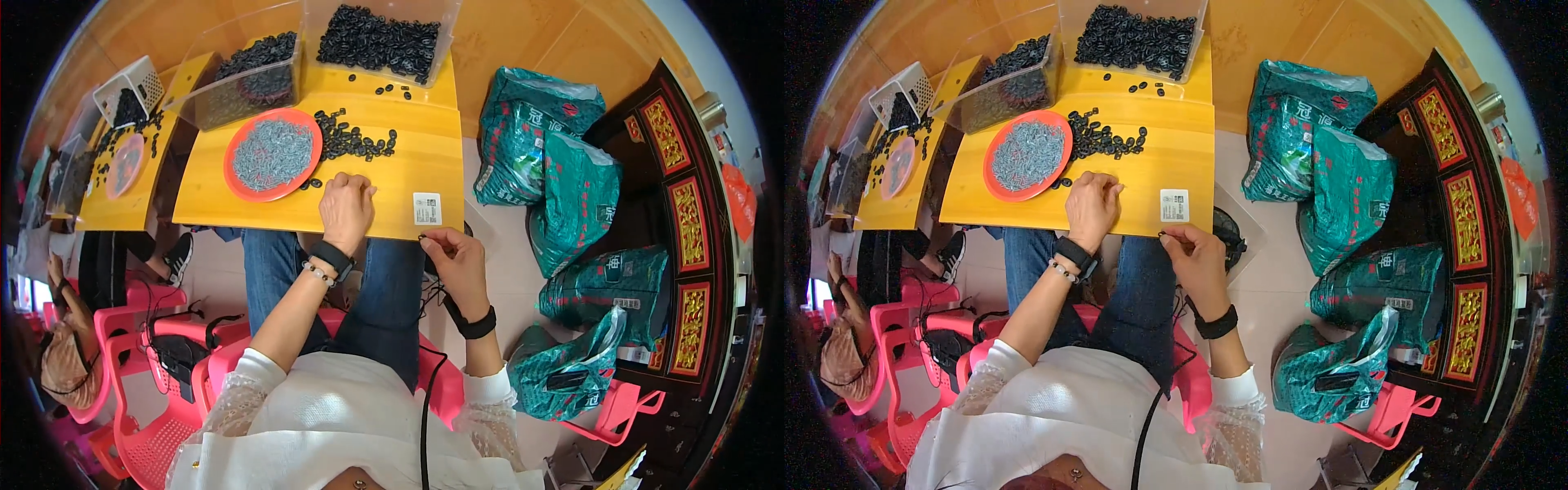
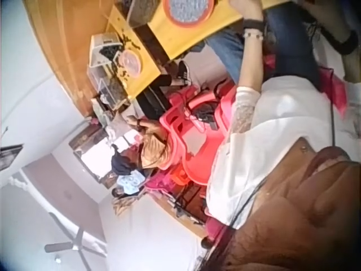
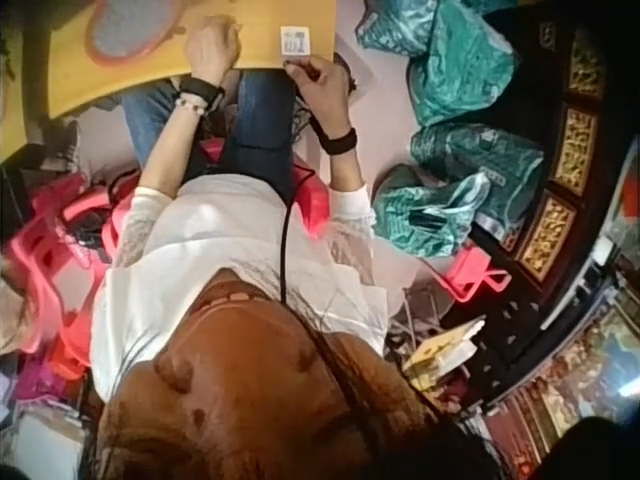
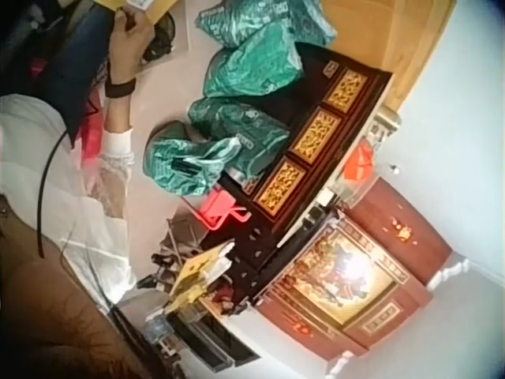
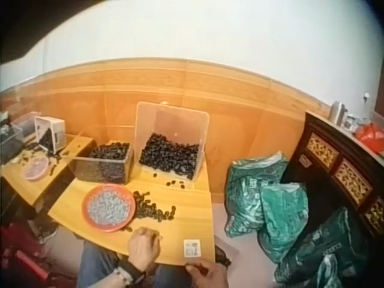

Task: Picking up small black components one by one to inspect or sort them at a workstation.

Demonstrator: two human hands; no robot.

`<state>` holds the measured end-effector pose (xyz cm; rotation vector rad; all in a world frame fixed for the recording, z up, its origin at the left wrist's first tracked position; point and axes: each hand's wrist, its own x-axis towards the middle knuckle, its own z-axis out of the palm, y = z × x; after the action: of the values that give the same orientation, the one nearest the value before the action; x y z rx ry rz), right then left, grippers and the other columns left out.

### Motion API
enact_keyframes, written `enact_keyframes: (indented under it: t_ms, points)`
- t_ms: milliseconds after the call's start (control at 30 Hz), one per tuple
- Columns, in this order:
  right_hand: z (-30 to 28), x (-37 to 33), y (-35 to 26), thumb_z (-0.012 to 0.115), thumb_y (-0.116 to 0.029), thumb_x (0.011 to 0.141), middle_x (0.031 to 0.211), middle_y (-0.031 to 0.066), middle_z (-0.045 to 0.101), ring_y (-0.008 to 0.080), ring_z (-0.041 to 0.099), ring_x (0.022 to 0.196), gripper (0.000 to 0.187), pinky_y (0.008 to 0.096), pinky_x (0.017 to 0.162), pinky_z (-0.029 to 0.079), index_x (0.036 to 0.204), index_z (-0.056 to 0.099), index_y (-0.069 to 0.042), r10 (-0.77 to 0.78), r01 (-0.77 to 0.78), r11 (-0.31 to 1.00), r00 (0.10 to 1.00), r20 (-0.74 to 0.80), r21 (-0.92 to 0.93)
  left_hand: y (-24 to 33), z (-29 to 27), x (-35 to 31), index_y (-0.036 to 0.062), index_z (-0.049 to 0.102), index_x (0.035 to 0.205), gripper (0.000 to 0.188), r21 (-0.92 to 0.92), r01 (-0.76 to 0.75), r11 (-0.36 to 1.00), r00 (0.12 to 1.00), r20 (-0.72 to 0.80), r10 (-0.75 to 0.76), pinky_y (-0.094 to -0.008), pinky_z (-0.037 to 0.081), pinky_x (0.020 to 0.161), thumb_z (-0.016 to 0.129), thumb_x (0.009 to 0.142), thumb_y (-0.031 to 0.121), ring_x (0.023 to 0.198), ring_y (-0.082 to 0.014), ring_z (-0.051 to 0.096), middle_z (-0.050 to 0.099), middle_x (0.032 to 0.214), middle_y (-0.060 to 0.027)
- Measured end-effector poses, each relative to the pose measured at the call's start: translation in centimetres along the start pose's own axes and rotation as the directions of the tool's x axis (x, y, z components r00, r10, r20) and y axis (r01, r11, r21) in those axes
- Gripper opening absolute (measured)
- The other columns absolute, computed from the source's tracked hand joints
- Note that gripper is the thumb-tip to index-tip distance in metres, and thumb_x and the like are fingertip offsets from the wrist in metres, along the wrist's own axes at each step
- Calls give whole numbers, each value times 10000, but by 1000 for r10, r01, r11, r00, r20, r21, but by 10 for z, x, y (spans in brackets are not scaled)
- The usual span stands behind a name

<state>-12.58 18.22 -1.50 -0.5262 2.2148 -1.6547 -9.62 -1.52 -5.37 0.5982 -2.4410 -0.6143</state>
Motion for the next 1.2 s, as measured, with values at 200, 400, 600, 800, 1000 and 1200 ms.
enact_keyframes:
  t_ms: [200, 400, 600, 800, 1000, 1200]
  points:
    - [2, 6, -1, 629, -57, 827, 718, -1, 623, 46, 543, 632, 121, 183, 599, 433, 892, 650, 43, -21, 21, 1000, 1000, 2, 0, -1, 6, 0, 36, 621, 821, 88, 59, -38, 997, 999, -11, 39, -404, 443, 661, 632, 771, 108, 764, -327, 557, 567, 782, -131]
    - [20, 16, -14, 658, -93, 811, 684, -3, 614, 48, 537, 596, 147, 181, 559, 423, 888, 662, 32, -4, 5, 988, 1000, -12, 152, 6, -15, -15, -11, 590, 842, 84, -285, 25, 958, 1000, -2, -27, -383, 441, 683, 571, 814, 67, 764, -336, 548, 570, 806, -155]
    - [35, 19, -31, 669, -98, 807, 677, -2, 618, 41, 542, 592, 154, 172, 563, 432, 894, 670, 29, -24, 6, 954, 998, 56, 300, 27, -59, -31, -50, 555, 865, 120, -490, 106, 865, 992, 113, -58, -318, 422, 642, 543, 865, 69, 696, -259, 535, 542, 776, -145]
    - [41, 11, -42, 653, -80, 817, 725, 12, 644, 33, 566, 637, 141, 170, 590, 443, 892, 670, 39, -59, 46, 971, 997, 50, 233, 27, -75, -42, -54, 548, 863, 172, -562, 185, 806, 977, 193, -90, -298, 407, 627, 534, 900, 114, 670, -193, 493, 518, 759, -124]
    - [42, 7, -41, 647, -72, 819, 725, 16, 647, 36, 571, 639, 140, 171, 590, 446, 889, 663, 48, -75, 63, 976, 996, 50, 207, 27, -75, -42, -55, 546, 859, 181, -553, 196, 810, 970, 229, -79, -297, 403, 617, 543, 897, 122, 662, -195, 494, 519, 756, -124]
    - [41, 3, -42, 647, -65, 814, 713, 16, 645, 36, 570, 629, 134, 168, 576, 443, 887, 663, 46, -86, 78, 983, 996, 37, 167, 26, -73, -45, -24, 526, 847, 194, -522, 163, 837, 971, 237, -41, -219, 380, 636, 534, 925, 153, 695, -76, 434, 508, 722, -9]
